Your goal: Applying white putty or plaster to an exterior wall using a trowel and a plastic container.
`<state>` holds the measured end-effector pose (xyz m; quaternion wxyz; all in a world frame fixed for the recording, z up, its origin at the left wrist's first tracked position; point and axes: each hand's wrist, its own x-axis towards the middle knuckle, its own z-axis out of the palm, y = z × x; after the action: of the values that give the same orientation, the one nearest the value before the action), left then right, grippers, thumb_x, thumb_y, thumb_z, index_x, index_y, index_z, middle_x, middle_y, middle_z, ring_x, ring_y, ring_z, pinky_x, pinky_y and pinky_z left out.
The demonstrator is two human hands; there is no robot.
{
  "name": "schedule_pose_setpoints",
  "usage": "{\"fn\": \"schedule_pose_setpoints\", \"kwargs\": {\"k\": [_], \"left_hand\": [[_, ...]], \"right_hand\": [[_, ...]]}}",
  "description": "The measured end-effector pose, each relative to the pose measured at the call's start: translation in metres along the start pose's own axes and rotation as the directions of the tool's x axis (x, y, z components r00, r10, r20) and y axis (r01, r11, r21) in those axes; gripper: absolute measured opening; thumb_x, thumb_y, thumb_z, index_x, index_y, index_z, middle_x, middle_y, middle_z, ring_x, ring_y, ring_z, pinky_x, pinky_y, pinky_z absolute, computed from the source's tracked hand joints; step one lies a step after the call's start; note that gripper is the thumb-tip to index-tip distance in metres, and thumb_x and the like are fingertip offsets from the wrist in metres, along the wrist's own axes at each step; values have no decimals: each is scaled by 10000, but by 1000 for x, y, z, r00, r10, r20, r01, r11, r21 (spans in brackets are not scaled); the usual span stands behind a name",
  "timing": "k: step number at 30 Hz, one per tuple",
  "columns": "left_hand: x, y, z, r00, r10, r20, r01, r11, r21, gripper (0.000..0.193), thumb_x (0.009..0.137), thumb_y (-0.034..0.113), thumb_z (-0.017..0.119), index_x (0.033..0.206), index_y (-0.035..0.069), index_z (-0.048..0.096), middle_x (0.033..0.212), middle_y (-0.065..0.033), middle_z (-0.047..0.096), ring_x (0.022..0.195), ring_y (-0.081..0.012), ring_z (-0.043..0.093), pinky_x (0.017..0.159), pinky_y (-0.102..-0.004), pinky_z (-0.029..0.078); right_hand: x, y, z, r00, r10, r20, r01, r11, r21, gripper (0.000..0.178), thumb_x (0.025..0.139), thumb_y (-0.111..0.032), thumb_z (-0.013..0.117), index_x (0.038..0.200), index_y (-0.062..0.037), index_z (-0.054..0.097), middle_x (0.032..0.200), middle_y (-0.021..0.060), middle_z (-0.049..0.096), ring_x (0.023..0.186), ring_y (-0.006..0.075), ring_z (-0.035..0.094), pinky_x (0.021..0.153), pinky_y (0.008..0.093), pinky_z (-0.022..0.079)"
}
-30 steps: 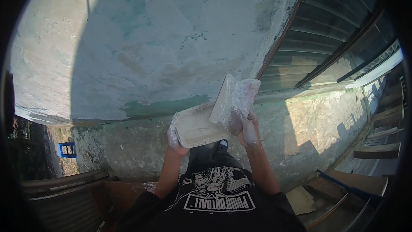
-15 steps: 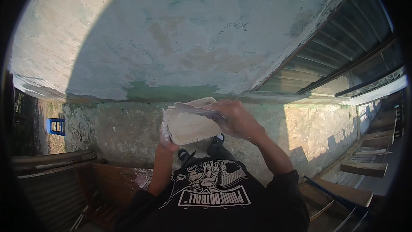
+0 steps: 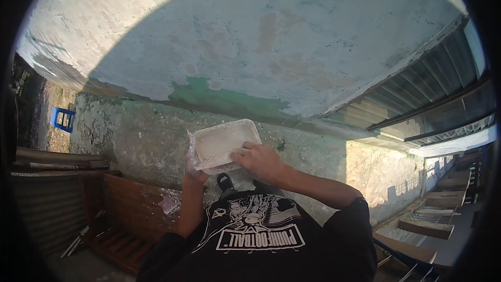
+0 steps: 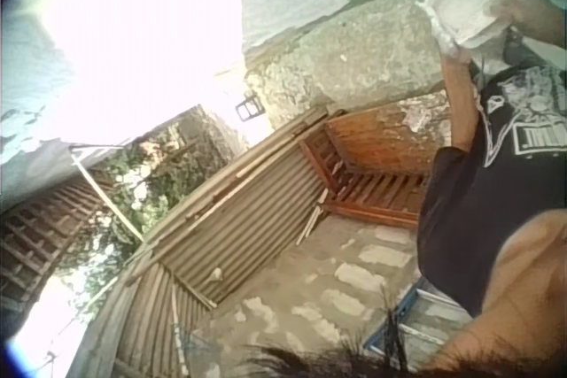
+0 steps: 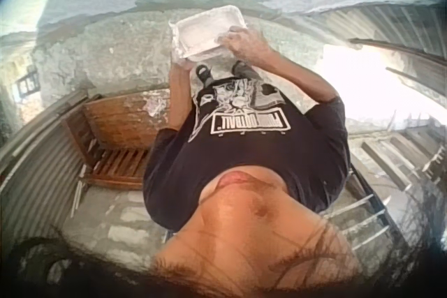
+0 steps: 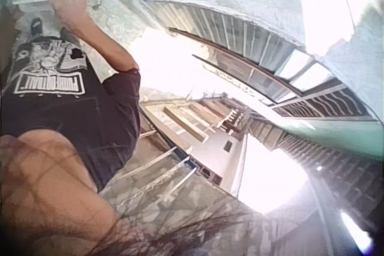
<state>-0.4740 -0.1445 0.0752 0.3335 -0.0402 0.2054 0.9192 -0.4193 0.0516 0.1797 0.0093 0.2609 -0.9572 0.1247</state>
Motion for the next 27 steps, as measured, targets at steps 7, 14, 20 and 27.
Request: {"fn": "schedule_pose_setpoints", "kwargs": {"k": [7,14,20,27], "left_hand": [[-33,40,-27,999,32,-8,-32,998,-49,624,952,494,308,1306,-13,388,1287,-189,479,1142,-330,509,965,-448,430],[-65,72,-34,993,101,-57,-101,995,8,624,956,487,311,1294,-30,398,1274,-192,491,1132,-314,517,964,-434,436],[-86,94,-52,992,116,-46,-115,993,16,617,956,483,314,1285,-30,407,1253,-202,505,1112,-310,533,960,-427,441],[-92,100,-57,990,142,-1,-142,990,-17,621,957,490,304,1281,-29,411,1257,-205,501,1113,-310,533,967,-421,435]], "right_hand": [[32,-38,-12,999,-36,-28,40,989,145,137,712,-108,603,849,-118,607,689,57,608,713,239,631,564,372,504],[69,-74,16,990,32,139,-42,997,68,147,708,-82,603,853,-109,599,712,78,613,721,274,633,605,405,492],[93,-98,6,994,-14,109,7,998,62,182,698,-93,619,878,-114,604,709,72,614,702,267,632,592,399,491],[110,-107,26,994,-107,-7,107,994,-36,202,695,-110,613,897,-107,601,713,76,626,717,257,636,572,382,510]]}}
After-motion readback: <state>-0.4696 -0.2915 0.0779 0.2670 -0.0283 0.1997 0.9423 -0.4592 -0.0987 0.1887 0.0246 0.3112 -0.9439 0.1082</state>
